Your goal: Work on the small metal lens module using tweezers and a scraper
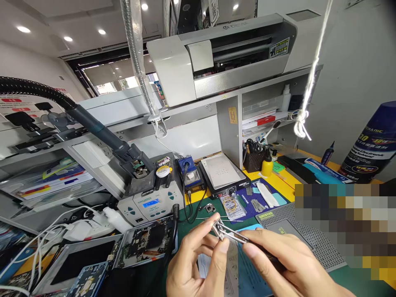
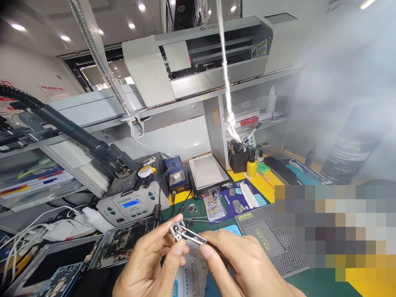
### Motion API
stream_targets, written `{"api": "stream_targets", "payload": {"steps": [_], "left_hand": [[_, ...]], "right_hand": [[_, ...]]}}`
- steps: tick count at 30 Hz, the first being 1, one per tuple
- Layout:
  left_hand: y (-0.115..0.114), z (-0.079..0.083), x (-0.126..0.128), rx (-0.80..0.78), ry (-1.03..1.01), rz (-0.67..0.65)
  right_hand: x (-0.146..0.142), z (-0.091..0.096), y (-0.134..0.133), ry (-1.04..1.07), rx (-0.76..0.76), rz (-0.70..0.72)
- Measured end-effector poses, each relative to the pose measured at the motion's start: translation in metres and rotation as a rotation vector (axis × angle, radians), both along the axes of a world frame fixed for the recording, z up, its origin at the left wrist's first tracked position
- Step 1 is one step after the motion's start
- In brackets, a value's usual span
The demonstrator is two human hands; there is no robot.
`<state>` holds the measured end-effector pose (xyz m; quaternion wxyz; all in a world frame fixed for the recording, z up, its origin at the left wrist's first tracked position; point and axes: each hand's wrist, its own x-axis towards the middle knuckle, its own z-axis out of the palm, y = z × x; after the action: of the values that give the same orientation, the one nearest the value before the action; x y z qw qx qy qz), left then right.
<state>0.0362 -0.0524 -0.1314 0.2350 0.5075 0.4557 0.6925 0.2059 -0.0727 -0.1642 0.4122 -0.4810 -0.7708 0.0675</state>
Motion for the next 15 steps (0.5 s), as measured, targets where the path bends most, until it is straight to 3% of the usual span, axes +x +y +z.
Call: {"api": "stream_targets", "payload": {"steps": [15], "left_hand": [[-0.003, 0.002, -0.001, -0.051, -0.152, -0.185]], "right_hand": [[-0.008, 0.041, 0.006, -0.033, 0.268, 0.003]]}}
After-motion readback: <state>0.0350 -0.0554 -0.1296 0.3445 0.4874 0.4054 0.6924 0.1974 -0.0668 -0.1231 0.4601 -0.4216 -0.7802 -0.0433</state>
